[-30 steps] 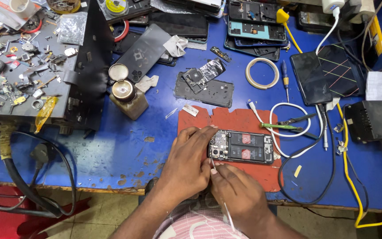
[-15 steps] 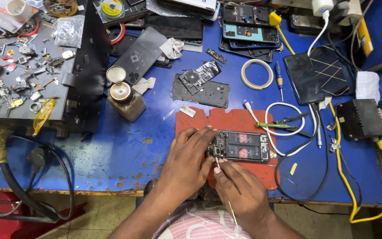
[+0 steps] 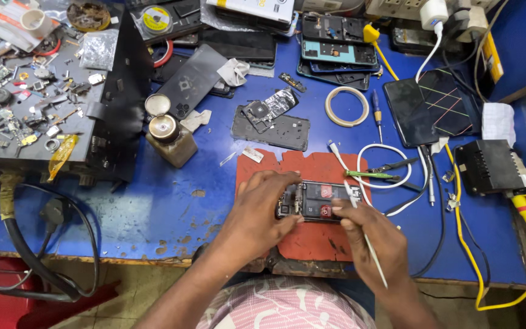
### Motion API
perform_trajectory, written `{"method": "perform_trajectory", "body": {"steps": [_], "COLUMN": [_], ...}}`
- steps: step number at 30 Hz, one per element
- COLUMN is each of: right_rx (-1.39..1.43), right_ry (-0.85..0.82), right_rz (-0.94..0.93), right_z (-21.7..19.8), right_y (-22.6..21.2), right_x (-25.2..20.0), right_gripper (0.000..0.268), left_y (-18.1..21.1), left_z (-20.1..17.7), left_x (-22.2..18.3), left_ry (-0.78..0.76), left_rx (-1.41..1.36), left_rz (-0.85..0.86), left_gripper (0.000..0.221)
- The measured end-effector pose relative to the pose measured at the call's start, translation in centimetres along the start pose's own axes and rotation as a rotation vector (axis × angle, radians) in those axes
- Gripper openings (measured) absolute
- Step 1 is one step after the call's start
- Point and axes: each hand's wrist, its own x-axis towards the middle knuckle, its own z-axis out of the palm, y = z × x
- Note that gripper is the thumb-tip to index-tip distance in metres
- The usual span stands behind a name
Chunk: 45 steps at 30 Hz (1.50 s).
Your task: The person disassembles a mobile phone using a screwdriver and a pointed tool, then cleans a circuit board component with a brush.
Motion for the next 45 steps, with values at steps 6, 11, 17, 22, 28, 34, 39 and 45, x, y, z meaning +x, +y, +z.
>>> {"method": "perform_trajectory", "body": {"steps": [6, 11, 17, 22, 28, 34, 39, 45], "right_rx": [-0.013, -0.068, -0.022, 0.046, -0.147, -0.040, -0.077, 0.002], "right_ry": [-0.200, -0.541, -0.543, -0.406, -0.187, -0.311, -0.357, -0.185], "right_rz": [-0.048, -0.133, -0.087, -0.161, -0.244, -0.154, -0.071, -0.081], "right_z": [-2.1, -2.1, -1.9, -1.7, -2.0, 1.0, 2.0, -1.9], "right_y": [0.8, 0.8, 0.9, 2.6, 8.2, 13.4, 13.4, 10.1], "right_x": [3.3, 5.9, 6.2, 6.5, 12.0, 17.5, 17.8, 13.3], "right_gripper": [0.025, 0.048, 0.049, 0.051, 0.054, 0.054, 0.052, 0.026], "left_y": [-0.9, -2.1, -3.7, -4.3, -3.5, -2.3, -1.4, -0.6], "left_z": [-1.6, -1.6, -0.2, 0.6, 1.4, 1.2, 0.8, 0.7], "left_x": [-0.5, -1.9, -3.2, -3.3, -2.4, -2.0, -2.0, -1.4], "left_ry": [0.007, -0.005, 0.106, 0.074, 0.008, 0.054, 0.076, 0.015], "left_rx": [-0.188, -0.529, -0.777, -0.882, -0.790, -0.596, -0.420, -0.384], "left_rz": [-0.114, -0.405, -0.167, -0.230, -0.216, -0.242, -0.215, -0.265], "left_gripper": [0.065, 0.071, 0.074, 0.070, 0.064, 0.069, 0.068, 0.068]}}
